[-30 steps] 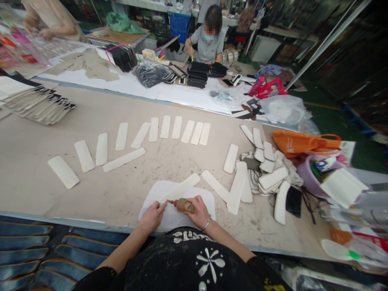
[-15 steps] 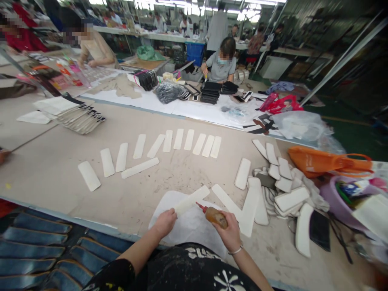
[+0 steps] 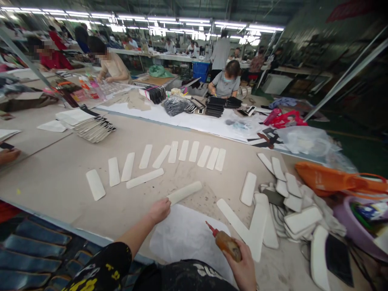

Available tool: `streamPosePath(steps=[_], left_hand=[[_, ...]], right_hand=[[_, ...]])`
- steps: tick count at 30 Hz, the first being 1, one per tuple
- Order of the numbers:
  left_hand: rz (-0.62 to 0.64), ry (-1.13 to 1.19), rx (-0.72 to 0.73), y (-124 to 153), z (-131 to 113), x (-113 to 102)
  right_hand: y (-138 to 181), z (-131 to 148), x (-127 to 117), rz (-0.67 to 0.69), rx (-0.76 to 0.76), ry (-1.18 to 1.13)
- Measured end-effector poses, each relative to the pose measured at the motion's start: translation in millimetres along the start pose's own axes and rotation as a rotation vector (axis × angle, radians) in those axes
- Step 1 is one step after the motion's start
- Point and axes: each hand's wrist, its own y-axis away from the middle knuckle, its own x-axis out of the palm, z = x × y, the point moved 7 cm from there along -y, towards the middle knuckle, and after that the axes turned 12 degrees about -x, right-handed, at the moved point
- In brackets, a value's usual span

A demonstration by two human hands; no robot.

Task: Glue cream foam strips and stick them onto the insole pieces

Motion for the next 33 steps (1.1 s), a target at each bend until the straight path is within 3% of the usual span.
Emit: streamPosePath(steps=[5, 9, 12, 19, 22, 26, 30, 33], left_hand=[[0.021, -0.02, -0.159, -17, 55, -3], [0.05, 0.035, -0.148, -22, 75, 6], [0.035, 0.081, -0.09, -21, 69, 8], [-0.027, 0.14, 0.093, -5, 29, 15], [-0.235, 0.319, 0.015, -4, 35, -8], [-0.523, 0.597, -0.062, -3, 52, -57], [-0.678, 0.744, -0.042, 7, 63, -107], [-0.864, 0.71, -0.028, 30, 77, -146]], right_hand=[[2, -14, -5, -0.054, 0.143, 0.024], [1, -17, -3, -0.047, 0.221, 0.014], [-2, -13, 1, -0.031, 0.211, 0.028], [-2, -17, 10, -0.024, 0.267, 0.008], [-1, -19, 10, -0.026, 0.318, -0.014], [-6, -10, 15, -0.023, 0.366, -0.071], [-29, 7, 41, 0.01, 0.358, -0.177], [-55, 25, 67, 0.021, 0.302, -0.283]])
